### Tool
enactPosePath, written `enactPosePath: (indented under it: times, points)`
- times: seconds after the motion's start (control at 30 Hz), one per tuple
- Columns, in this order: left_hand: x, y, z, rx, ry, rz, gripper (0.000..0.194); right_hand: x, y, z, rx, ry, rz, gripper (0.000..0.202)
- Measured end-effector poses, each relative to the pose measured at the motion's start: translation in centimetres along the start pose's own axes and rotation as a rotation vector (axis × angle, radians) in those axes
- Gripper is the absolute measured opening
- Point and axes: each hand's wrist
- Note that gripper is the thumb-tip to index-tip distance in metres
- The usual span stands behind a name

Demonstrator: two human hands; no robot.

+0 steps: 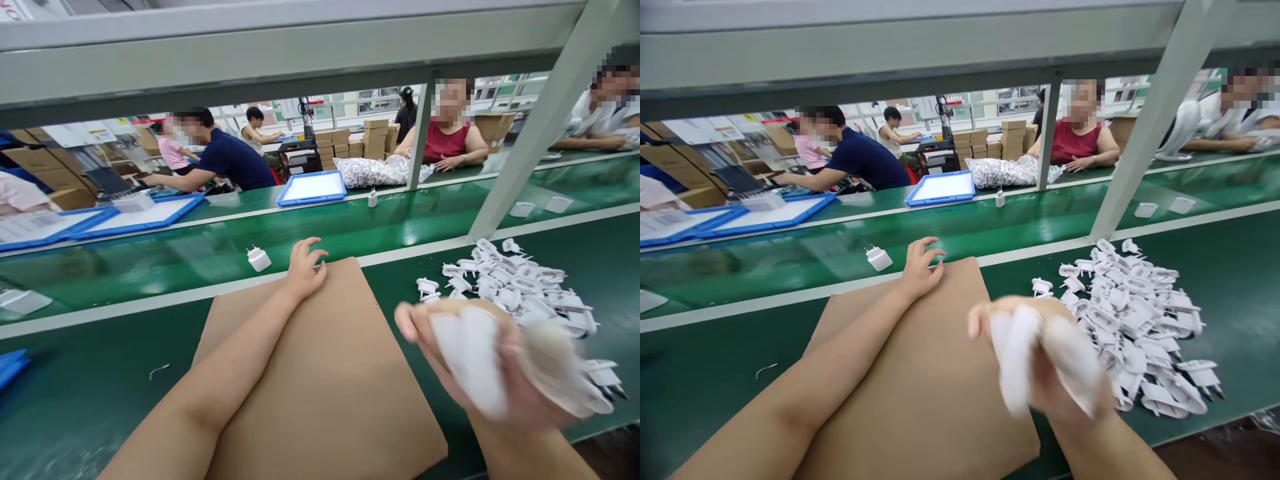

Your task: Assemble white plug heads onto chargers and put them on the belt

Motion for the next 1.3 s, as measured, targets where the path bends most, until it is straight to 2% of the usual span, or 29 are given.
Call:
enactPosePath:
  times: [0.1, 0.2, 0.23, 0.3, 0.37, 0.47, 0.53, 0.8, 0.9, 1.1, 1.2, 1.3]
  points:
    - [0.1, 0.0, 0.0, -0.015, 0.027, 0.015, 0.018, 0.2, -3.4, -2.5, 0.051, 0.227, -0.086, 0.051]
    - [0.2, 0.1, 0.2, 0.017, 0.066, 0.000, 0.016, -0.4, -4.7, -6.1, 0.231, 0.857, -0.167, 0.025]
    - [0.2, 0.1, 0.3, 0.029, 0.077, -0.010, 0.016, -0.8, -4.7, -7.2, 0.318, 1.107, -0.148, 0.030]
    - [0.3, 0.2, 0.5, 0.041, 0.091, -0.030, 0.016, -1.8, -4.5, -8.8, 0.506, 1.521, -0.078, 0.053]
    - [0.4, 0.4, 0.8, 0.030, 0.102, -0.040, 0.017, -2.7, -4.2, -9.5, 0.687, 1.746, 0.011, 0.063]
    - [0.6, 0.6, 1.0, -0.010, 0.126, -0.038, 0.016, -3.4, -4.1, -9.4, 0.860, 1.745, 0.106, 0.056]
    - [0.8, 0.7, 1.2, -0.032, 0.145, -0.024, 0.016, -3.4, -4.3, -9.2, 0.883, 1.682, 0.125, 0.052]
    - [1.2, 1.2, 1.5, -0.107, 0.192, 0.039, 0.016, -0.6, -4.5, -10.5, 0.538, 1.472, 0.118, 0.055]
    - [1.4, 1.4, 1.5, -0.131, 0.200, 0.090, 0.016, 0.4, -4.2, -11.0, 0.537, 1.419, 0.152, 0.060]
    - [2.0, 1.5, 1.8, -0.179, 0.193, 0.268, 0.027, 1.1, -3.9, -11.1, 0.583, 1.443, 0.170, 0.033]
    - [2.3, 1.5, 1.9, -0.186, 0.185, 0.334, 0.039, 1.2, -3.6, -11.2, 0.562, 1.457, 0.151, 0.033]
    - [2.3, 1.4, 1.8, -0.185, 0.188, 0.353, 0.042, 1.3, -3.2, -11.6, 0.510, 1.452, 0.105, 0.038]
Point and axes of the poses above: each hand's wrist, its own y-axis away from the middle knuckle, its own x-axis out of the palm, z = x × y, and after that the axes turned 2 degrees about z, right-handed
